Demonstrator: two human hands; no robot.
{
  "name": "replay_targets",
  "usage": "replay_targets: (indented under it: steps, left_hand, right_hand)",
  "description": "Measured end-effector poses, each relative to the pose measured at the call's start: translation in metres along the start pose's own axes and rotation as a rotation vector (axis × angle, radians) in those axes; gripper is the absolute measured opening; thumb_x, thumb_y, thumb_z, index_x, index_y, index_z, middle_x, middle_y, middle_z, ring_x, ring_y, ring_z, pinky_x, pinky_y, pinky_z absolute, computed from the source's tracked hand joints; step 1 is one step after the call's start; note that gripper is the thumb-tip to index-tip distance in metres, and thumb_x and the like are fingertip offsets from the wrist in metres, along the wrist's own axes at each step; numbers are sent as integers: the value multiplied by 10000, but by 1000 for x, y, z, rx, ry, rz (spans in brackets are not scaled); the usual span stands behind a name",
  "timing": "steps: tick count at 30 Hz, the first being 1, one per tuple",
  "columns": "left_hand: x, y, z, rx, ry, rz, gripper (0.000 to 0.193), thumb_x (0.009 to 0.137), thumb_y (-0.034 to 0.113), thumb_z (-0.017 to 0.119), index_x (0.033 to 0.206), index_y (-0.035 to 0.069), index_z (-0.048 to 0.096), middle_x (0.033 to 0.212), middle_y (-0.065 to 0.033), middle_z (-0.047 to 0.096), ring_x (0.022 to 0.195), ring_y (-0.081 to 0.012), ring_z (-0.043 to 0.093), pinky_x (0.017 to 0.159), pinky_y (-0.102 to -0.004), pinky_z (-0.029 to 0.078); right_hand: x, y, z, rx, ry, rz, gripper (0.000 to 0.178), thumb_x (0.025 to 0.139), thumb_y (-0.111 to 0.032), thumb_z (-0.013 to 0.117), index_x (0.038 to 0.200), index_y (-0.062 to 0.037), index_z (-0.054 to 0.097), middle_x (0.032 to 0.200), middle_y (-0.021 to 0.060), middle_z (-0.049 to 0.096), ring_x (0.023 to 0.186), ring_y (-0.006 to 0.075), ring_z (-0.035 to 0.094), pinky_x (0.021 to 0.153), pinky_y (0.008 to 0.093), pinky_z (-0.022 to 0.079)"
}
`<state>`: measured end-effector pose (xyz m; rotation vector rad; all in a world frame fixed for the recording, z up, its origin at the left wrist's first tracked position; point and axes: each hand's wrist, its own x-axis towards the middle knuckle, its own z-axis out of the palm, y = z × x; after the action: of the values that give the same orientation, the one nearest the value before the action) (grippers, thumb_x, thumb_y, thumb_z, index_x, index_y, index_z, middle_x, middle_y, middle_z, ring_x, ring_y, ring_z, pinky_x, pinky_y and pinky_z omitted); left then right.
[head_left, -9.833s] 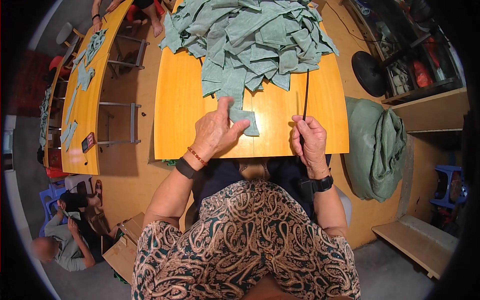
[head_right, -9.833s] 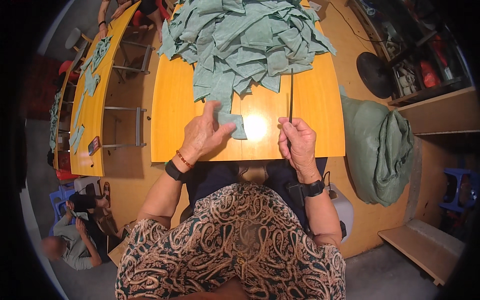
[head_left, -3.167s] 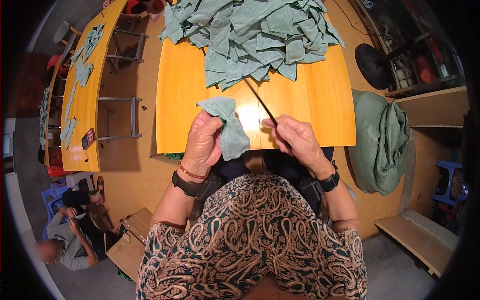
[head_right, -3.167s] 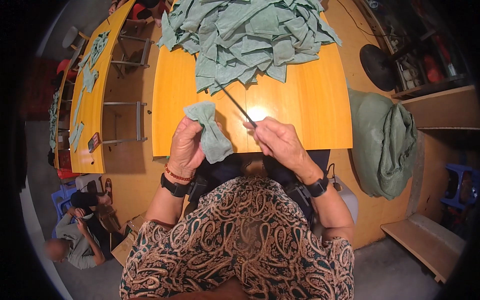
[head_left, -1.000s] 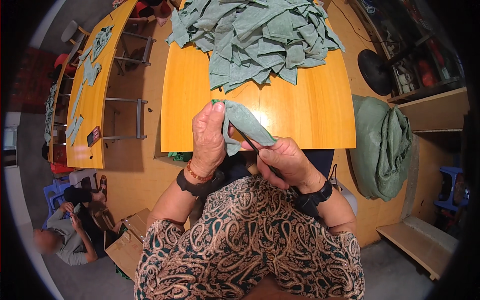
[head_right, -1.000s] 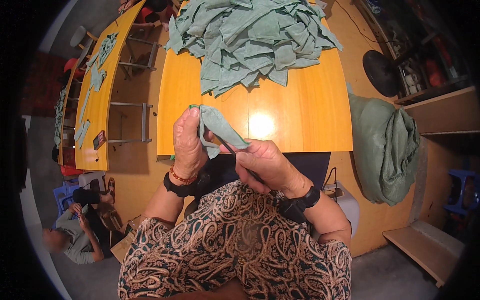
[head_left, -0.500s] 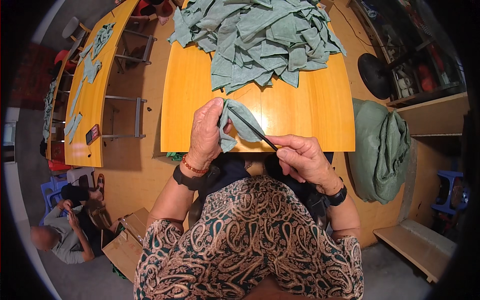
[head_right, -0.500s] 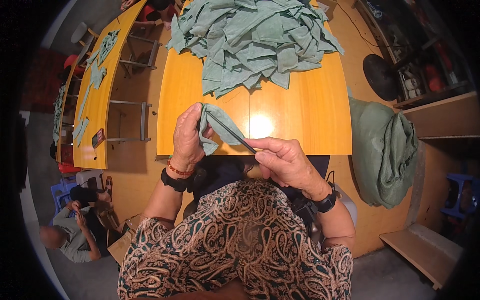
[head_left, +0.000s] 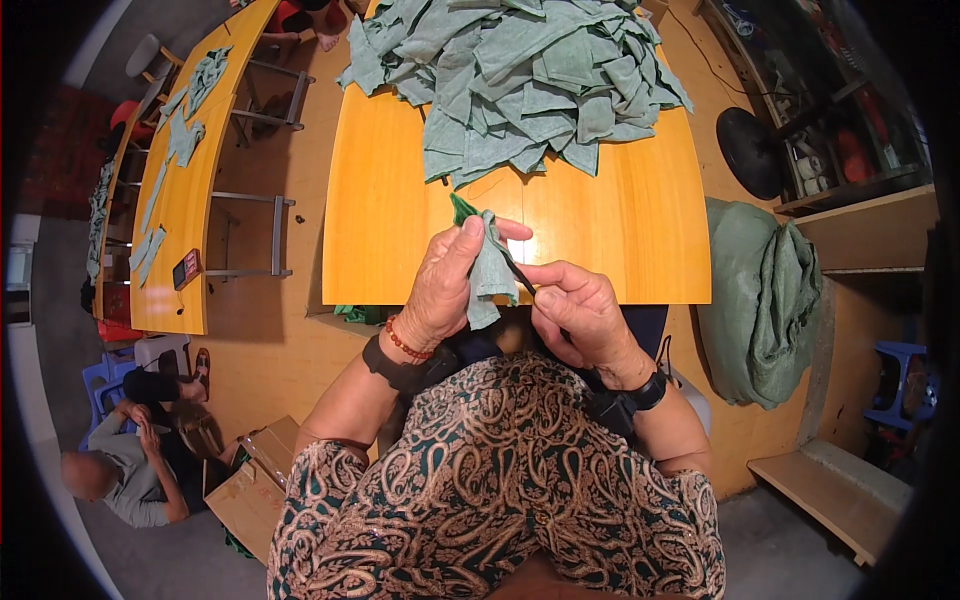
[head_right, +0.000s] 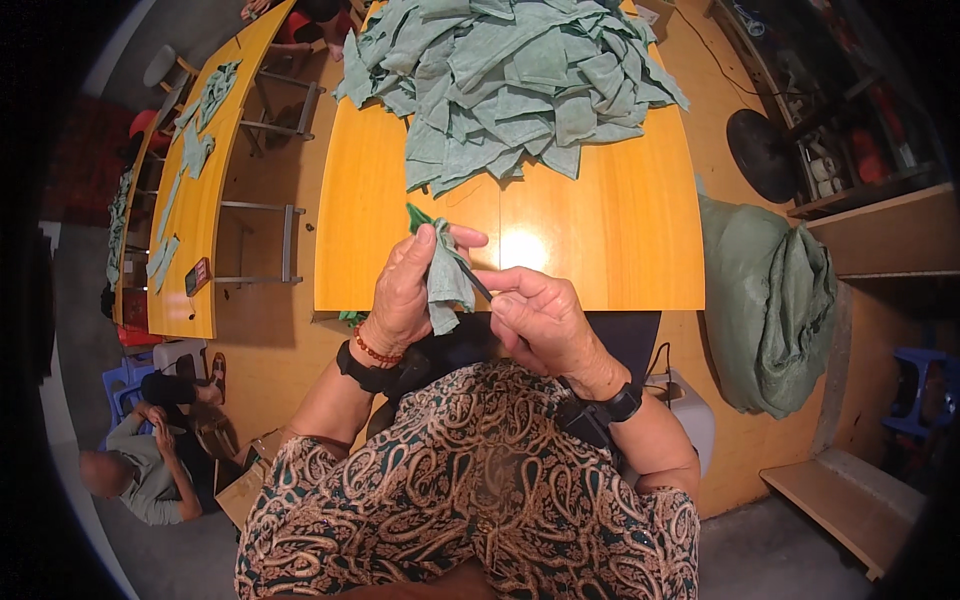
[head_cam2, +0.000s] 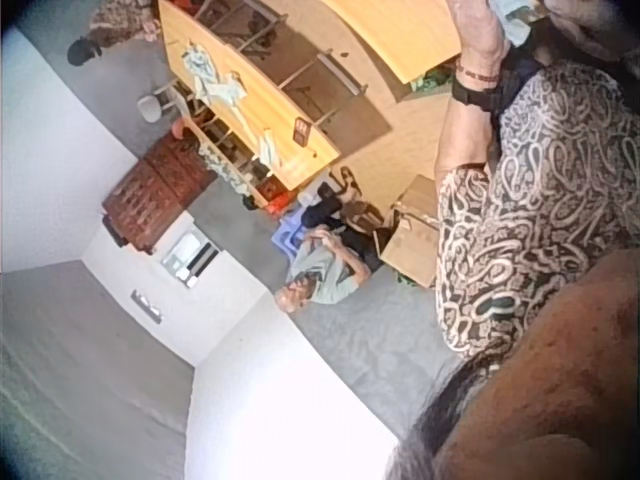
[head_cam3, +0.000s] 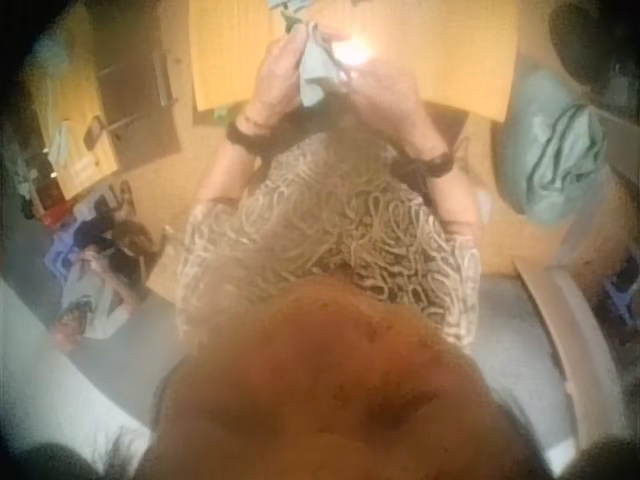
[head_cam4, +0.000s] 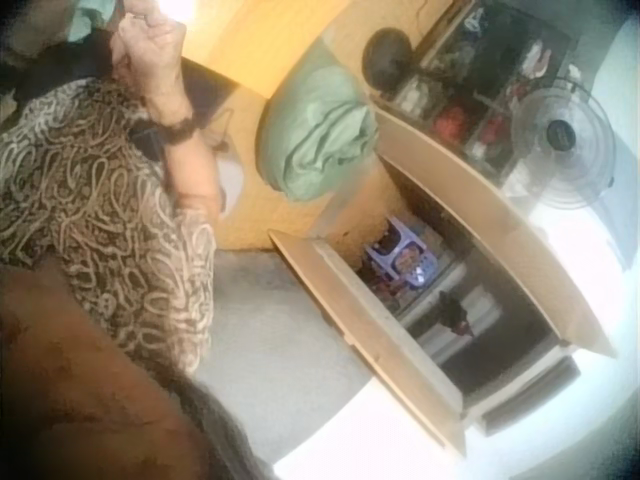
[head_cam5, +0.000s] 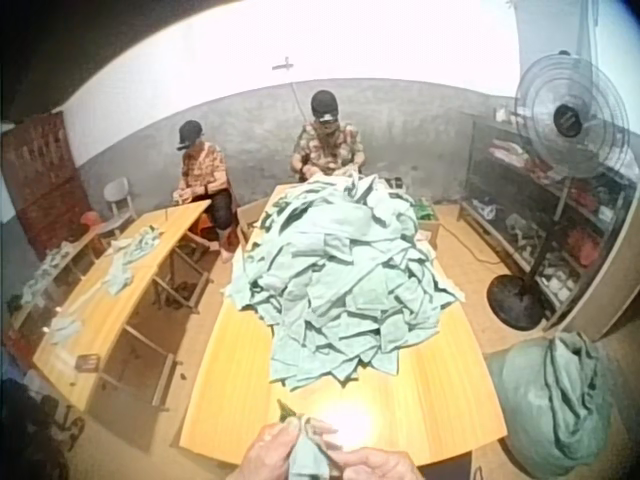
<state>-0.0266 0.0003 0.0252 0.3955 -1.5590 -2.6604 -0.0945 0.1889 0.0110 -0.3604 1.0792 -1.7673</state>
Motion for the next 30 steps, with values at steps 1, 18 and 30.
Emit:
replay_targets:
  steps: [1,18,30]
  left_hand:
    - [1,-1,1,8,74,33,486,1045,404,427,1162,-28,615,833,-8,628,723,-61,573,683,-208,475]
    - [12,-3,-28,-224,199,170,127,995,161,566,982,42,610,880,-29,668,744,-105,645,694,-263,551]
    - [2,2,-23,-144,131,-34,196,965,191,630,1044,15,668,837,-16,677,701,-56,625,636,-219,529]
  right_hand:
    - [0,0,1,12,-1,16,329,994,-176,533,1283,-22,563,600,-15,526,409,36,390,361,194,287]
    - [-24,-17,-10,-88,15,138,366,999,-126,521,1357,-51,542,586,7,549,372,30,380,334,177,283]
    - [-13,-12,-31,-55,-66,115,328,980,-112,562,1297,-36,595,566,-11,505,375,20,364,334,169,262]
